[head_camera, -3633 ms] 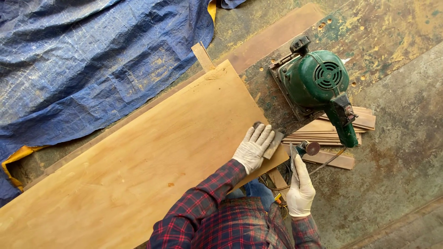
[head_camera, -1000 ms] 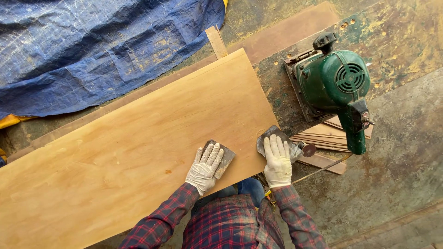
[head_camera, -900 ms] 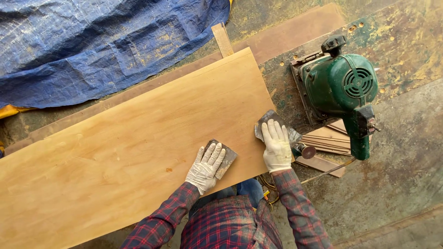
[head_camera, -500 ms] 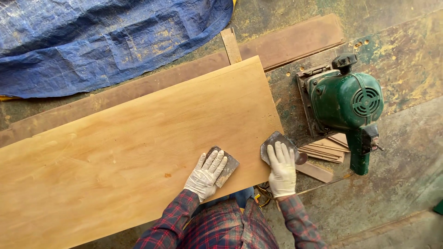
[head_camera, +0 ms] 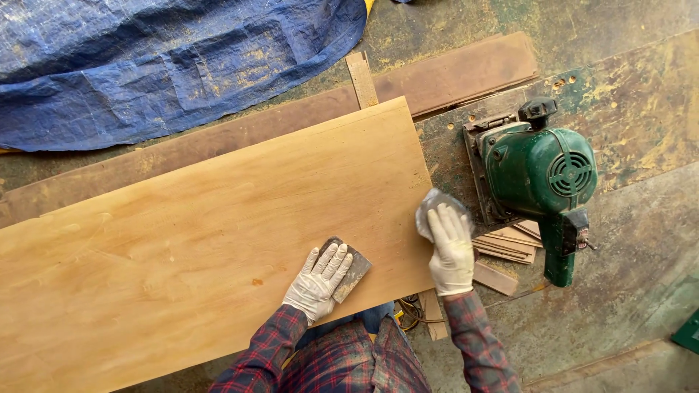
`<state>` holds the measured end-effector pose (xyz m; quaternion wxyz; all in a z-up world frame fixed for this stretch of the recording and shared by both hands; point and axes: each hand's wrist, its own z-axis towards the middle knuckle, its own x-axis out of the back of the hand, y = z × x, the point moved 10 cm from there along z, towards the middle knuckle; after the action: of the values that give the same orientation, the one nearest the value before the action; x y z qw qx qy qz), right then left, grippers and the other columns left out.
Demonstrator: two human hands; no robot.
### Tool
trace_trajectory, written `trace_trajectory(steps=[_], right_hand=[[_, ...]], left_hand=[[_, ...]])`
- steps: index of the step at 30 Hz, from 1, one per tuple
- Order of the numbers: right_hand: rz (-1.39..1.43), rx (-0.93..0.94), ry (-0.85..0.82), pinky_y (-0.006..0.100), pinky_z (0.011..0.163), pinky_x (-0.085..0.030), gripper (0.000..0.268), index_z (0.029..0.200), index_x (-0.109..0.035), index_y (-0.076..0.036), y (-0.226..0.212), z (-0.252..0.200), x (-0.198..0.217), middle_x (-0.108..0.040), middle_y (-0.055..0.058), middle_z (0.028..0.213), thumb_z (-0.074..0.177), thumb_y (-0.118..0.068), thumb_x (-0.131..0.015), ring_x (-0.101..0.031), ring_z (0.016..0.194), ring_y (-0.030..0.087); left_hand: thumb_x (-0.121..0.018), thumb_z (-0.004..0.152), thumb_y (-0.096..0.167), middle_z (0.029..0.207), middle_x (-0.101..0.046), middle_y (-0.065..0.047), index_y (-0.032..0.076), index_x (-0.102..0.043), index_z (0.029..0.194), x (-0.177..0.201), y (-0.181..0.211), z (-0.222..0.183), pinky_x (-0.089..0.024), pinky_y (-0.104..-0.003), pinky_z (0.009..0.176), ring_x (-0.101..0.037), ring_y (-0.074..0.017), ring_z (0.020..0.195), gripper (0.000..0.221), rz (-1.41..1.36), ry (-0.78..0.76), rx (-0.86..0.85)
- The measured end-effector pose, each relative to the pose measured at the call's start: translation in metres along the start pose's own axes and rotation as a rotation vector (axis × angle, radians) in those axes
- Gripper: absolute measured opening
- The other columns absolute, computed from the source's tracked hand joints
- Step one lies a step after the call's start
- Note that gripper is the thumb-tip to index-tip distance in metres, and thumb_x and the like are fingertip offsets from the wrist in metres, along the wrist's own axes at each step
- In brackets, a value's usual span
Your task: The person sands a large plywood panel, first with a power sander and then by hand using a sanding block. They apply filler from a squeeze bottle into a crack in the panel, spread it, and attach sandpaper to a green orbital sander.
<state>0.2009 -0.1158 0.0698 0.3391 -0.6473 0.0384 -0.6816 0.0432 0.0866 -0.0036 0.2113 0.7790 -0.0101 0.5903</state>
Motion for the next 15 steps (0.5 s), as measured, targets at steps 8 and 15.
trace_trajectory(steps=[8, 15], right_hand=[[0.096, 0.038, 0.029, 0.049, 0.125, -0.031, 0.056, 0.142, -0.059, -0.003, -0.009, 0.077, -0.001, -0.059, 0.02, 0.147, 0.088, 0.013, -0.056, -0.052, 0.141, 0.035], [0.717, -0.267, 0.175, 0.043, 0.127, -0.029, 0.053, 0.144, -0.058, -0.004, -0.003, -0.043, 0.087, -0.061, 0.015, 0.149, 0.095, 0.014, -0.05, -0.054, 0.143, 0.026]], left_hand=[[-0.055, 0.092, 0.04, 0.167, -0.021, -0.013, 0.01, -0.026, 0.159, 0.001, 0.002, 0.002, -0.012, -0.053, 0.124, -0.018, -0.0301, 0.154, 0.079, -0.018, -0.056, 0.016], [-0.046, 0.1, 0.034, 0.169, -0.019, -0.022, 0.004, -0.026, 0.16, 0.029, -0.041, 0.043, -0.01, -0.058, 0.124, -0.015, -0.0372, 0.157, 0.07, -0.021, 0.247, 0.364]])
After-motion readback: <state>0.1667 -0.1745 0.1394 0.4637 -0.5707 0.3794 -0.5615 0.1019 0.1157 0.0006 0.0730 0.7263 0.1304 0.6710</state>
